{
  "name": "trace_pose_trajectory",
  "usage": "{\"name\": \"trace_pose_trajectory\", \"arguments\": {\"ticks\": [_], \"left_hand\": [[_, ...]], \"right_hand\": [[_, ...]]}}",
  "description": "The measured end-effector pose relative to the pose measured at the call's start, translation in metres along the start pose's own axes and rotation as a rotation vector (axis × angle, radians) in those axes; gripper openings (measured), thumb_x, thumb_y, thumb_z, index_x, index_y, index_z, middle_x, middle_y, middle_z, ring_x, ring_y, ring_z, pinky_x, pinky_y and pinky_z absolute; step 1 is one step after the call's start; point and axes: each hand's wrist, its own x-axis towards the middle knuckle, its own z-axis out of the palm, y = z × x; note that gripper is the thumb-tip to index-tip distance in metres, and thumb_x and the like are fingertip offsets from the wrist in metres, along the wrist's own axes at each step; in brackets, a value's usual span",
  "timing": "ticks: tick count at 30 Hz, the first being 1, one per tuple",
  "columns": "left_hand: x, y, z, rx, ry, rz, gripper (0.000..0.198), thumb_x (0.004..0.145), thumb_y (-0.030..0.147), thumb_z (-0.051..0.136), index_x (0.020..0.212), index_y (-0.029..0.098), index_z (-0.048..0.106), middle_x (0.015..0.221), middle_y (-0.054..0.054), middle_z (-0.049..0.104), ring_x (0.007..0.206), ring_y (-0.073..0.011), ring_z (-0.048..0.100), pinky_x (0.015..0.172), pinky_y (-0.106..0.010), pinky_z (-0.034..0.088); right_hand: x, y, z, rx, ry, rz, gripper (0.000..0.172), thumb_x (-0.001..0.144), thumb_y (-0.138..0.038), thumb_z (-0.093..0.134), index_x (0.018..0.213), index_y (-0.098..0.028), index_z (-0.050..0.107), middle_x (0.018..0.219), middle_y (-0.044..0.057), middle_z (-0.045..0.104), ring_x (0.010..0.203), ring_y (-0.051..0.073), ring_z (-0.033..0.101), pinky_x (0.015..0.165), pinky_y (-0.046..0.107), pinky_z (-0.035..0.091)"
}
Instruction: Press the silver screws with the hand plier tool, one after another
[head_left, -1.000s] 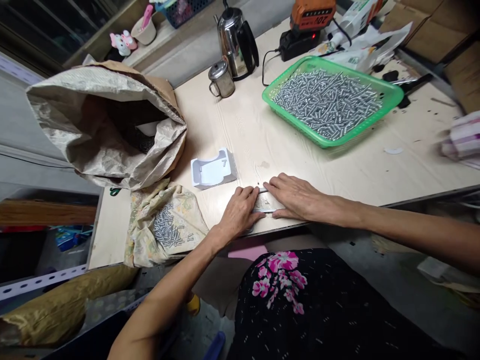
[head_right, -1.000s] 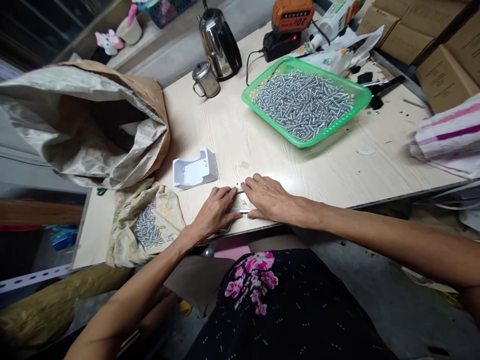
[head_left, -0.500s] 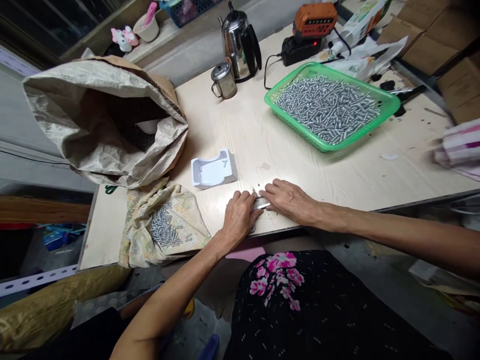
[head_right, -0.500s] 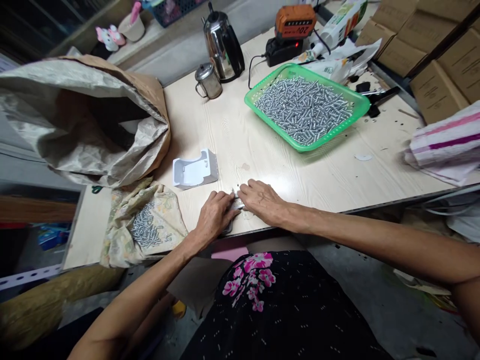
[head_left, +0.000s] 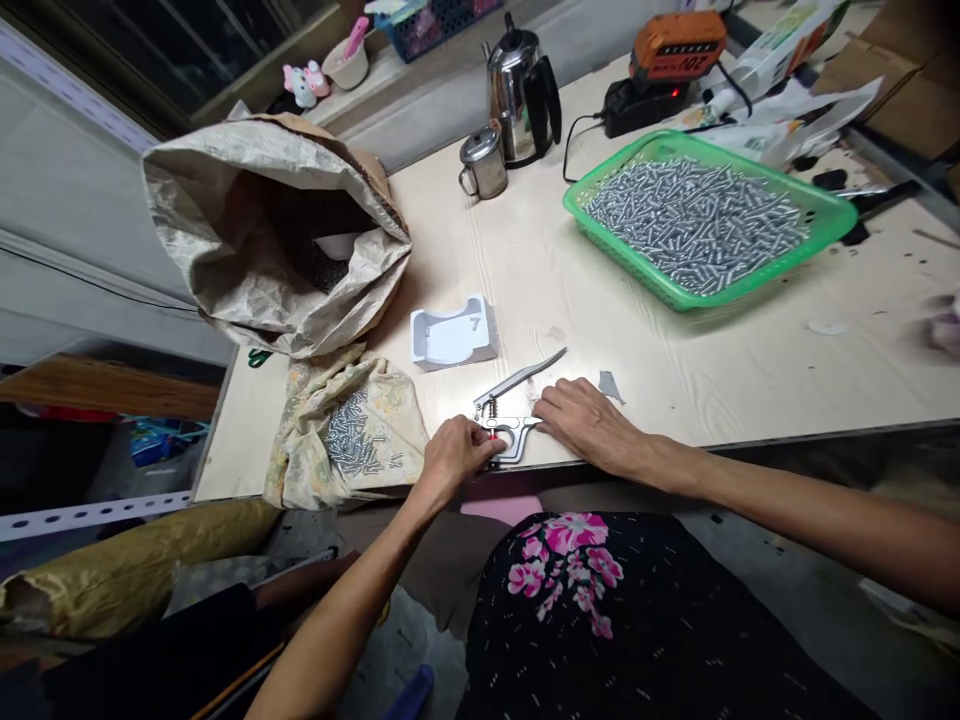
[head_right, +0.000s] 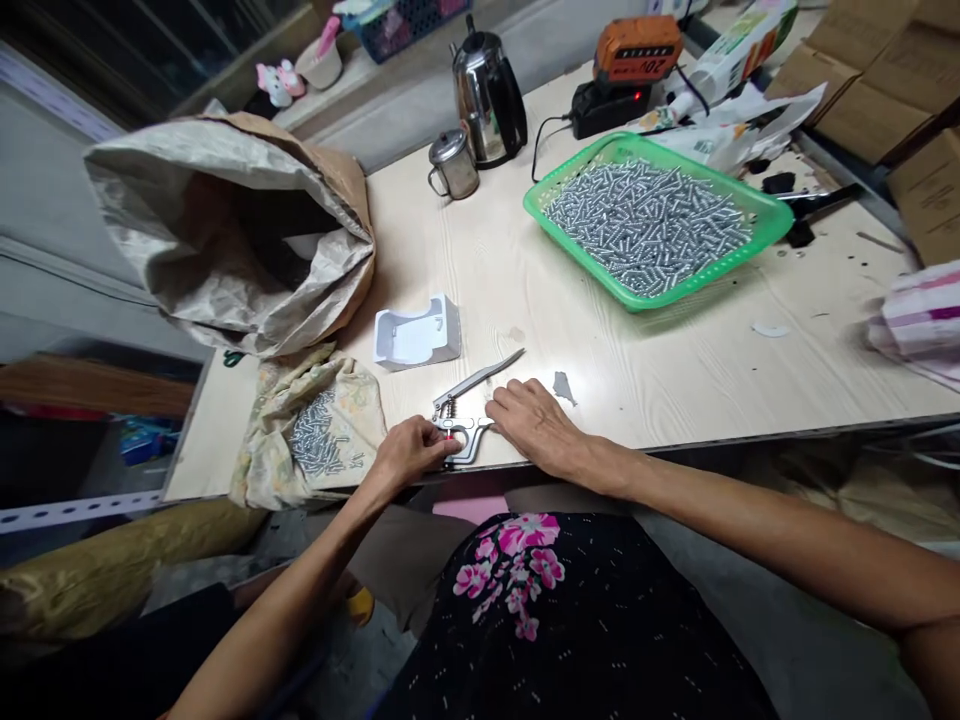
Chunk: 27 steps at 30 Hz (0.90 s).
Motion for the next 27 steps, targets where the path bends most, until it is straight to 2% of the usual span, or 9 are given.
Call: {"name": "trace_pose_trajectory", "arguments": {"ticks": [4,10,12,16,19,21,23,25,27], "left_hand": [[0.007,0.001,-0.005,0.028,-0.084,0.017,0.027,0.078,0.035,0.063,0.056,0.018,0.064,0.053,0.000,0.055,0.055,-0.0146,0.053,0.054,-0.026,0.028],[0.003,-0.013,-0.022,0.197,0.025,0.215,0.012,0.075,0.017,0.063,0.065,0.018,0.069,0.078,-0.006,0.068,0.072,-0.0196,0.063,0.059,-0.026,0.038],[0.006,-0.015,-0.039,0.178,0.129,0.212,0.013,0.079,0.018,0.063,0.068,0.017,0.070,0.078,-0.006,0.069,0.070,-0.0189,0.063,0.061,-0.026,0.041],[0.013,-0.010,-0.090,0.049,0.481,0.277,0.017,0.086,0.026,0.062,0.079,0.015,0.073,0.079,-0.006,0.068,0.068,-0.0164,0.061,0.063,-0.027,0.043],[0.014,-0.020,-0.123,0.100,0.667,0.326,0.018,0.089,0.029,0.062,0.092,0.017,0.074,0.087,-0.006,0.068,0.075,-0.0174,0.060,0.069,-0.029,0.045],[0.012,-0.040,-0.133,0.230,0.658,0.302,0.016,0.089,0.027,0.060,0.089,0.018,0.074,0.087,-0.007,0.068,0.082,-0.0203,0.060,0.072,-0.031,0.045],[0.006,-0.068,-0.130,0.357,0.536,0.247,0.015,0.087,0.022,0.060,0.081,0.019,0.074,0.084,-0.008,0.068,0.086,-0.0231,0.059,0.073,-0.032,0.045],[-0.001,-0.096,-0.118,0.413,0.381,0.190,0.017,0.083,0.015,0.061,0.071,0.019,0.071,0.079,-0.008,0.067,0.085,-0.0241,0.058,0.073,-0.032,0.045],[-0.009,-0.118,-0.101,0.417,0.289,0.157,0.017,0.082,0.014,0.062,0.068,0.020,0.070,0.078,-0.008,0.067,0.085,-0.0247,0.058,0.072,-0.032,0.045]], "right_hand": [[0.001,-0.001,-0.001,0.018,0.049,-0.032,0.015,0.097,-0.018,0.049,0.086,-0.017,0.058,0.083,0.004,0.061,0.080,0.019,0.049,0.073,0.033,0.029],[-0.008,0.011,-0.003,0.013,0.068,0.034,0.015,0.098,-0.022,0.048,0.086,-0.019,0.057,0.083,0.003,0.061,0.080,0.020,0.052,0.073,0.034,0.031],[-0.011,0.016,-0.002,-0.001,0.079,0.057,0.017,0.099,-0.024,0.047,0.084,-0.020,0.056,0.082,0.003,0.059,0.078,0.020,0.052,0.072,0.034,0.032],[-0.015,0.018,-0.001,-0.014,0.086,0.063,0.018,0.099,-0.023,0.046,0.085,-0.020,0.056,0.081,0.003,0.058,0.077,0.020,0.050,0.072,0.033,0.031],[-0.018,0.016,-0.001,-0.018,0.095,0.064,0.019,0.100,-0.025,0.044,0.086,-0.020,0.057,0.082,0.004,0.058,0.077,0.021,0.049,0.073,0.034,0.031],[-0.019,0.015,0.000,-0.031,0.109,0.060,0.019,0.100,-0.026,0.045,0.086,-0.020,0.057,0.081,0.004,0.058,0.077,0.021,0.048,0.073,0.035,0.031],[-0.020,0.015,0.001,-0.038,0.130,0.052,0.018,0.099,-0.025,0.045,0.087,-0.020,0.058,0.081,0.005,0.058,0.077,0.021,0.048,0.073,0.035,0.031],[-0.020,0.016,0.002,-0.034,0.148,0.047,0.019,0.099,-0.025,0.045,0.086,-0.020,0.059,0.080,0.005,0.059,0.077,0.022,0.049,0.073,0.036,0.032],[-0.021,0.016,0.003,-0.032,0.145,0.045,0.020,0.099,-0.026,0.045,0.085,-0.020,0.059,0.080,0.006,0.060,0.077,0.022,0.050,0.073,0.037,0.032]]}}
